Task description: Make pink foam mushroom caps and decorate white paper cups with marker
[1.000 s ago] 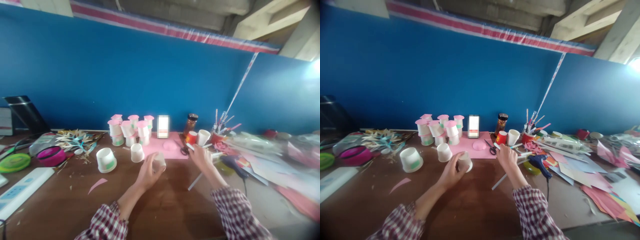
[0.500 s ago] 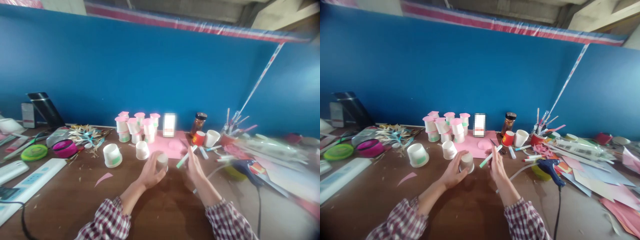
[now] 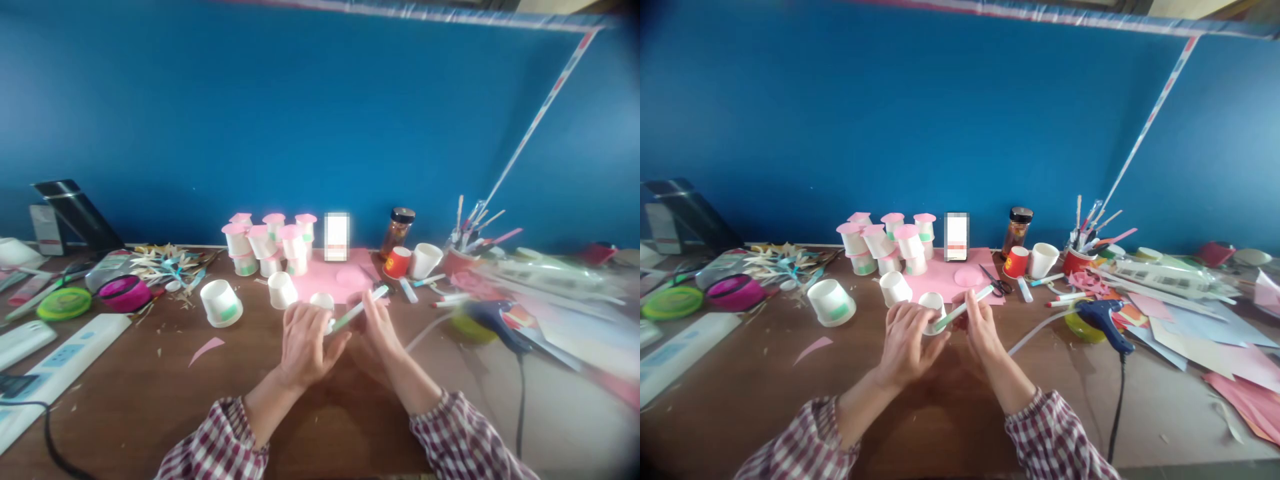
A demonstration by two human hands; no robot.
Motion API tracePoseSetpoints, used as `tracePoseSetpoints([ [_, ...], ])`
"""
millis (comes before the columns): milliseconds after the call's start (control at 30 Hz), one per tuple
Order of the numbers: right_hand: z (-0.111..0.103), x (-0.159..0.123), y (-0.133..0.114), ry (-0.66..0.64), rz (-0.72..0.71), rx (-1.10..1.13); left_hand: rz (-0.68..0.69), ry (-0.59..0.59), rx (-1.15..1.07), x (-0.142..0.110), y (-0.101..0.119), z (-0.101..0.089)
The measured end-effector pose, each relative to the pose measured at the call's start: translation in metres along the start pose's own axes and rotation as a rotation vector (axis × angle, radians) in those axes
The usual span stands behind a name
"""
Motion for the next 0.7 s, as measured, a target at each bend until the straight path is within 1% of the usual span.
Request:
tracePoseSetpoints([
  [67, 0.003, -0.002, -0.002, -0.028, -0.014, -0.071, 0.007, -0.028, 0.062, 0.000, 0.006, 0.003],
  [167, 0.001, -0.001, -0.002, -0.037, -0.081, -0.065, 0.019, -0.072, 0.129, -0.001, 0.011, 0.009],
  [300, -0.002, 0.004, 0.004, -0.036, -0.087, 0.073, 0.048, -0.110, 0.161, -0.004, 0.021, 0.017],
  [467, 0.008, 0.003, 0.013, -0.080, 0.017, 0.287, 0.130, -0.201, 0.141, -0.008, 0.033, 0.034],
  [567, 0.011, 0.001, 0.014, -0.085, 0.042, 0.311, 0.124, -0.269, 0.127, -0.010, 0.031, 0.044],
  [700, 0.005, 0.003, 0.013, -0.044, 0.004, 0.301, 0.026, -0.359, 0.105, -0.013, 0.020, 0.055],
])
Point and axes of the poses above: each hand's wrist, its own x-axis towards the middle knuckle, its own z-axis out of the palm, y = z × x, the point moved 8 cm from there along x, towards the middle knuckle, and after that the axes turned 8 degrees about -y, right-handed, at the moved point
